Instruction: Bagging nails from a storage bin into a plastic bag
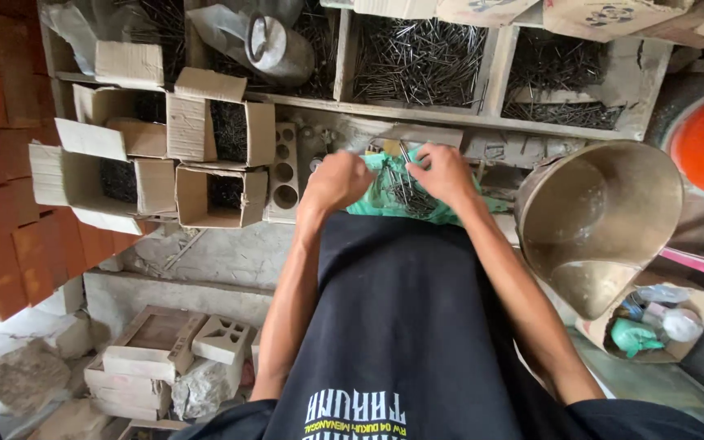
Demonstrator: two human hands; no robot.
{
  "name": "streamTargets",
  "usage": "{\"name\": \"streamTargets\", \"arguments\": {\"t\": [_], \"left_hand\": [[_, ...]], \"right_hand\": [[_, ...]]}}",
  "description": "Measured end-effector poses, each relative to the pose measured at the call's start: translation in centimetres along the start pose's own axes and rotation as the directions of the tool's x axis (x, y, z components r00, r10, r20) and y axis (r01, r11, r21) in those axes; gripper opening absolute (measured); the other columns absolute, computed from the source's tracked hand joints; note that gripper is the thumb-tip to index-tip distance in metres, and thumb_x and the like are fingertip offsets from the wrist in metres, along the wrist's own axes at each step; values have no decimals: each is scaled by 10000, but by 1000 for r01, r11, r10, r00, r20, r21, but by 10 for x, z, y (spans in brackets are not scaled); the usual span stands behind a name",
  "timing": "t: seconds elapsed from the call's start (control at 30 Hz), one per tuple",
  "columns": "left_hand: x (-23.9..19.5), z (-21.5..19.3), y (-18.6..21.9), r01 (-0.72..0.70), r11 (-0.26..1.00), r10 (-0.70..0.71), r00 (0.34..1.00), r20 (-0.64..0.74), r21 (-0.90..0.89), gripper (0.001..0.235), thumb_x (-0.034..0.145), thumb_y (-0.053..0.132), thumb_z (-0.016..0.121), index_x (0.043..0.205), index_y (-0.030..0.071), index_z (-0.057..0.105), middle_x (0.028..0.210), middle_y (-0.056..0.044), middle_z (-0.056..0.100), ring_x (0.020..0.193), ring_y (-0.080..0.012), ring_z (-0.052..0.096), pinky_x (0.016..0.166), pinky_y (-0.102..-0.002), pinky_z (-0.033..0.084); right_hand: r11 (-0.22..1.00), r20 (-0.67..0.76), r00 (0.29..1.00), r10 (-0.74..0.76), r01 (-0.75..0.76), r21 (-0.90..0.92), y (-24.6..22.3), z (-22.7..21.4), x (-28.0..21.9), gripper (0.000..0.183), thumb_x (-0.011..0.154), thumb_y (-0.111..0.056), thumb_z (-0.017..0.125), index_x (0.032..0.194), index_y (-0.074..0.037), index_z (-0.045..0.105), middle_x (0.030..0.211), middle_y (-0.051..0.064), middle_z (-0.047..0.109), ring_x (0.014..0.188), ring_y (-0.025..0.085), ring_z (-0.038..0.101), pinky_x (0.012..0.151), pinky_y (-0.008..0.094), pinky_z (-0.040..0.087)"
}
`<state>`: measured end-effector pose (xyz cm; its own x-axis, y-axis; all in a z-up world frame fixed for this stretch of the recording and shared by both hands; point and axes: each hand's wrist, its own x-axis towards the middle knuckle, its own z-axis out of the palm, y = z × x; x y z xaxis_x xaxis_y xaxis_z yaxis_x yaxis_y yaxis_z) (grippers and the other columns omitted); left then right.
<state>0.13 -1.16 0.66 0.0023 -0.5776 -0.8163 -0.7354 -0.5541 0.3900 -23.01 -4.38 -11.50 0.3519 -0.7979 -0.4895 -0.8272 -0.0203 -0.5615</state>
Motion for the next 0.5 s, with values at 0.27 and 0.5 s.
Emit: {"name": "streamTargets", "arguments": {"t": [0.27, 0.5], "left_hand": [[3, 48, -19, -208, 960, 206, 978, -29, -189, 559, 961, 502, 546, 1315, 85, 660, 1177, -186, 746, 1150, -463, 666, 1022, -620, 497], [17, 64, -14, -178, 980, 194, 958, 210, -94, 593, 955, 558, 549, 1332, 114, 660, 1234, -159, 735, 1209, -418, 646, 1057, -549, 500]], "right_hand": [[992, -34, 999, 38, -42, -121, -6, 37, 3, 246, 859, -250, 725, 1005, -52, 717, 929, 177, 754, 895, 397, 738, 738, 539, 590], [988, -5, 998, 56, -56, -145, 2, 37, 6, 269, 844, -173, 659, 1047, 0, 689, 948, 197, 731, 865, 443, 741, 738, 564, 582]]}}
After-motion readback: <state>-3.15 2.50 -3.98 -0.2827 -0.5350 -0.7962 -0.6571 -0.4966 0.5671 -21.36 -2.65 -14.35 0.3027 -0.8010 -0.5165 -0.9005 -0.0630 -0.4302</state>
